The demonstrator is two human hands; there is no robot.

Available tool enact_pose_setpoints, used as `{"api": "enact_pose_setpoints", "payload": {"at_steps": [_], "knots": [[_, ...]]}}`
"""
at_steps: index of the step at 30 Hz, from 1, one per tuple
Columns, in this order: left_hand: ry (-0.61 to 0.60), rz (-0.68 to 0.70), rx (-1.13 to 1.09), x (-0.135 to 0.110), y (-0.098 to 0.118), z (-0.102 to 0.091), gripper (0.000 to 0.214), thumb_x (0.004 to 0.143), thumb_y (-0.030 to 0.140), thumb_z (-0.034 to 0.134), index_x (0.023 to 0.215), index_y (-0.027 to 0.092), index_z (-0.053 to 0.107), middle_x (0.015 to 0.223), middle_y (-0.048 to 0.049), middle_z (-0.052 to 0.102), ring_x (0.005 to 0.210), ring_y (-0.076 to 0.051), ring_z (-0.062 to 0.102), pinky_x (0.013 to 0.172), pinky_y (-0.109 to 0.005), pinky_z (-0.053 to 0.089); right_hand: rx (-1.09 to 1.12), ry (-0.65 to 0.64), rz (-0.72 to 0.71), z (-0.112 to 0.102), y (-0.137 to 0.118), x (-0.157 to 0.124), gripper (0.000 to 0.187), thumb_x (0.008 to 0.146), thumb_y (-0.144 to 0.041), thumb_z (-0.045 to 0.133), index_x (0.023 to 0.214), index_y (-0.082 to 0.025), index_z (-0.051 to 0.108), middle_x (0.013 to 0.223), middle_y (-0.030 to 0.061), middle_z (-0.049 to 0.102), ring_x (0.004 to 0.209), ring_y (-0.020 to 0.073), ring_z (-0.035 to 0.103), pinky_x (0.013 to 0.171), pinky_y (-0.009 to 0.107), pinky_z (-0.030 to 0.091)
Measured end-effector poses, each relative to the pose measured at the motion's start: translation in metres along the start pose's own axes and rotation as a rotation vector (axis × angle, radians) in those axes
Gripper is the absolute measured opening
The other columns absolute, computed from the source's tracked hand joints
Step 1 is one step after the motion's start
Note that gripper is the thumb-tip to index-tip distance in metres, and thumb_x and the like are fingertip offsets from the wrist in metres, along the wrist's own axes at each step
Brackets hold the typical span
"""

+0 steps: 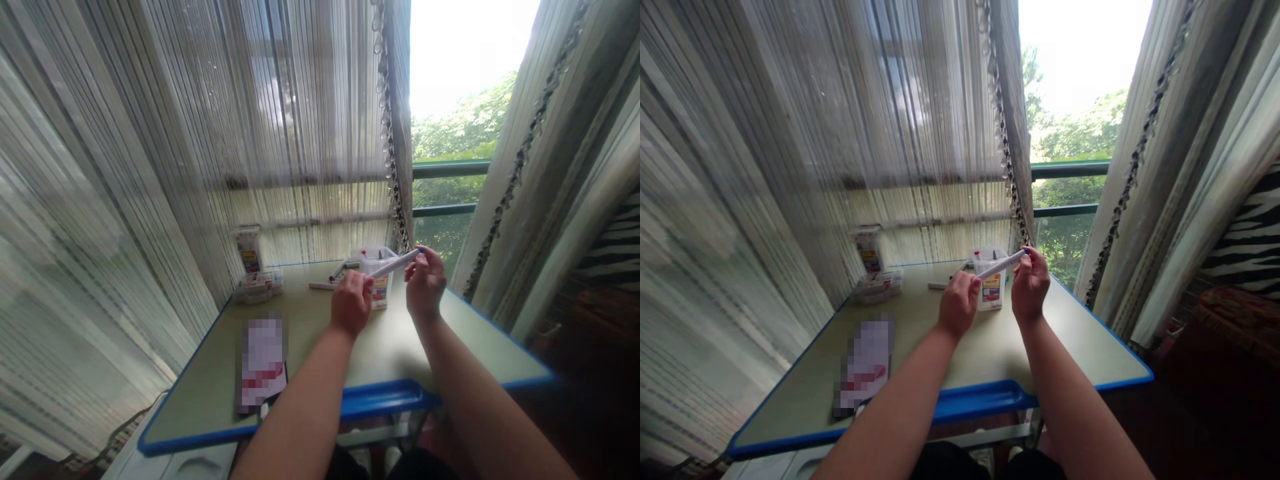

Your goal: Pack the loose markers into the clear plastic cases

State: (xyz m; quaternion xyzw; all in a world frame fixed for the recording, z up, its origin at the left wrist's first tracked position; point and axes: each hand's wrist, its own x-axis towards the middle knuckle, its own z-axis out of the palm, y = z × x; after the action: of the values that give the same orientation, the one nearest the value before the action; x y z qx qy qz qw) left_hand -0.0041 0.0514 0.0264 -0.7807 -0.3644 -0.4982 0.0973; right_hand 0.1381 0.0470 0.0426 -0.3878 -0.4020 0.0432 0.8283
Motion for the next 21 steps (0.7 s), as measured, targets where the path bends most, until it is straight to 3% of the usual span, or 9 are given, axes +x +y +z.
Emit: {"api": "enact_pose_setpoints", "payload": {"at_steps": [6, 14, 21], "knots": [[-0.095, -0.038, 0.016, -0.0006, -0.0006, 0.0009, 0.034, 0.097, 0.029, 0.032, 0.080, 0.017, 0.058, 0.082, -0.0073, 0.061, 0.075, -0.018, 0.058, 0.069, -0.029, 0.046, -0.016, -0.084, -0.044, -0.0015, -0.0003, 0.0004, 0.039, 0.087, -0.049, 0.054, 0.108, -0.017, 0.063, 0.067, -0.0018, 0.057, 0.051, 0.0101, 0.051, 0.048, 0.024, 0.042], [-0.120, -0.030, 0.041, -0.0010, 0.0003, 0.0010, 0.036, 0.098, 0.029, 0.030, 0.078, 0.016, 0.057, 0.081, -0.0079, 0.062, 0.076, -0.018, 0.058, 0.070, -0.029, 0.045, 0.089, -0.225, -0.042, 0.0020, 0.0038, -0.0030, 0.053, 0.085, -0.040, 0.061, 0.134, -0.024, 0.051, 0.079, -0.0013, 0.062, 0.050, 0.0083, 0.053, 0.044, 0.023, 0.046], [-0.138, -0.015, 0.038, -0.0017, 0.0006, 0.0004, 0.037, 0.098, 0.029, 0.030, 0.077, 0.015, 0.057, 0.081, -0.0087, 0.062, 0.077, -0.019, 0.058, 0.070, -0.031, 0.045, 0.123, -0.232, -0.061, 0.0034, 0.0066, -0.0045, 0.048, 0.087, -0.035, 0.059, 0.133, -0.026, 0.050, 0.081, -0.0018, 0.061, 0.050, 0.0076, 0.053, 0.043, 0.022, 0.045]]}}
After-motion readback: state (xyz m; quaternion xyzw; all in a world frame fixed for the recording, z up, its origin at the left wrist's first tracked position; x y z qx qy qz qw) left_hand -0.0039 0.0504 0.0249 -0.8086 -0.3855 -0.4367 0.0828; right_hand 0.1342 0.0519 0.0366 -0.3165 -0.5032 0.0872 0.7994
